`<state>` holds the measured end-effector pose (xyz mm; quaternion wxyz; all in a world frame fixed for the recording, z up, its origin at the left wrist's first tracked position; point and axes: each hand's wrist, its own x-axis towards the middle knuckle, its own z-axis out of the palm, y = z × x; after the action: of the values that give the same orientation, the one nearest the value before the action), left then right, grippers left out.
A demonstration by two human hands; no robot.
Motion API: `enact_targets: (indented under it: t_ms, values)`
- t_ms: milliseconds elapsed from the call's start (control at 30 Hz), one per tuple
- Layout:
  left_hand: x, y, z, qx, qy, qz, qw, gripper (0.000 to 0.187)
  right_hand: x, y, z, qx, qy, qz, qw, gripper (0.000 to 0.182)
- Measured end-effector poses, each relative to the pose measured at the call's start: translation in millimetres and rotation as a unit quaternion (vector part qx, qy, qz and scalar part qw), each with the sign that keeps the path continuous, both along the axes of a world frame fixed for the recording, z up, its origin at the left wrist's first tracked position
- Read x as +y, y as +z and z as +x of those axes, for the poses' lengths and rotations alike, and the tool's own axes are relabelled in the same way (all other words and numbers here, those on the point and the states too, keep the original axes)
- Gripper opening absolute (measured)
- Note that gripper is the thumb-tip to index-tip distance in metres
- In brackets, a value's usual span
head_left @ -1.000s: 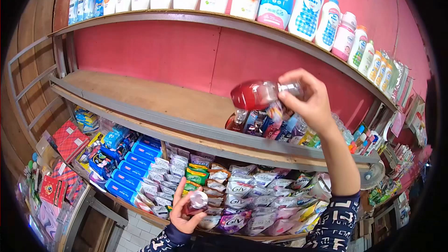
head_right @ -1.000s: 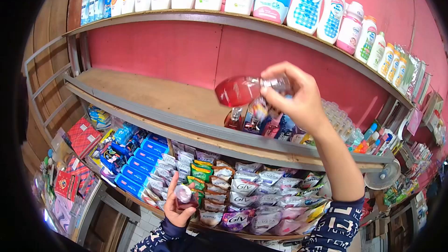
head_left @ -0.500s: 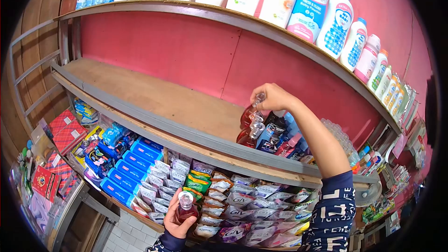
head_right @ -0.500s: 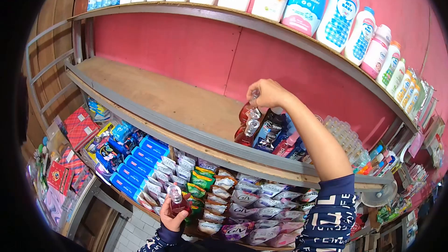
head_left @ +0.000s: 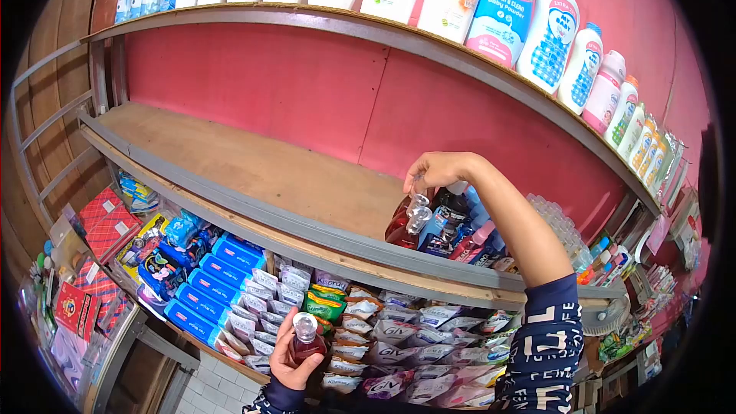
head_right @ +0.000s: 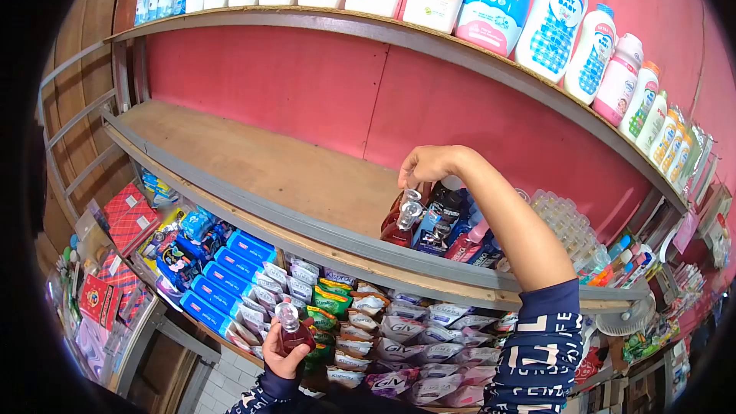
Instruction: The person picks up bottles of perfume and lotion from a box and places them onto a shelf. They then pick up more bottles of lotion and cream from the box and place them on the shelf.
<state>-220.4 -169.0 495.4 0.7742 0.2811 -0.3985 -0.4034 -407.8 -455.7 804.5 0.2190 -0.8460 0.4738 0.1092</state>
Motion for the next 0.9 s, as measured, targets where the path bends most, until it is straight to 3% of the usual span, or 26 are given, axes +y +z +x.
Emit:
enact_targets:
  t_ms: [900]
  values:
    - [-11, -6, -2, -0.008, 0.007, -0.051, 0.999, 0.061, -8, 2, 4, 0.036, 0.030, 0.079, 0.996, 0.029]
